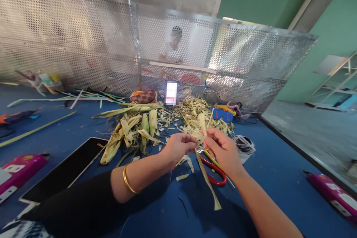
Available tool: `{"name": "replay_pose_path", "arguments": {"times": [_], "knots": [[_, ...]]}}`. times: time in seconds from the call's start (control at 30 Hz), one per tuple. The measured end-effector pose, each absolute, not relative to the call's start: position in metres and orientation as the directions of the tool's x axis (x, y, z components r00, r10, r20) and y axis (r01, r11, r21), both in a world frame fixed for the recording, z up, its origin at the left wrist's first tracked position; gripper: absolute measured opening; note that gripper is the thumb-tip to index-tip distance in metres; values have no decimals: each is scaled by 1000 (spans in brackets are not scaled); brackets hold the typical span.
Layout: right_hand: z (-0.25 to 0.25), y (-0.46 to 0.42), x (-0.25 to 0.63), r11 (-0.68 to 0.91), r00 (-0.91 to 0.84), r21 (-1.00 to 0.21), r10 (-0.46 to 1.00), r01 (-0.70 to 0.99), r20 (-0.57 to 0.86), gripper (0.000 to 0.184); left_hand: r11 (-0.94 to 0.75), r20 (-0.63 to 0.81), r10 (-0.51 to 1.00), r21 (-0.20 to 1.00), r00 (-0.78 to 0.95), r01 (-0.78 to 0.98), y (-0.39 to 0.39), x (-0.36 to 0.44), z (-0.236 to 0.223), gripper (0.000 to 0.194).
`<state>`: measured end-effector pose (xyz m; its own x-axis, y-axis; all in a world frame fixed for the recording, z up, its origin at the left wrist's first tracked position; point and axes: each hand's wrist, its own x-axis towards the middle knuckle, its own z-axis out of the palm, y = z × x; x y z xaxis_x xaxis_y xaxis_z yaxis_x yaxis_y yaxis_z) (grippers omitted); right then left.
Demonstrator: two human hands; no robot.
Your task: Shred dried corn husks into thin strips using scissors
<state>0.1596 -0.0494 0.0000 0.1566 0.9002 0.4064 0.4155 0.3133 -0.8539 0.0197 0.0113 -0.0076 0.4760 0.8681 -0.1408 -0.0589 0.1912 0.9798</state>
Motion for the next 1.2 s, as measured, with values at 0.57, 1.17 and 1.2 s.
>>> {"name": "replay_pose_path", "arguments": {"times": [0.57, 1.17, 1.2], "knots": [[3, -49, 162, 170, 242, -871, 920, 462, 308, 30, 315, -173, 847, 925, 502, -213, 17, 17, 0, 12], [9, -52, 168, 314, 43, -709, 899, 632, 437, 23, 335, -201, 850, 920, 488, -205, 24, 15, 6, 5], [8, -52, 168, 308, 50, -710, 899, 633, 435, 23, 333, -199, 848, 921, 491, -201, 24, 15, 6, 6]]}}
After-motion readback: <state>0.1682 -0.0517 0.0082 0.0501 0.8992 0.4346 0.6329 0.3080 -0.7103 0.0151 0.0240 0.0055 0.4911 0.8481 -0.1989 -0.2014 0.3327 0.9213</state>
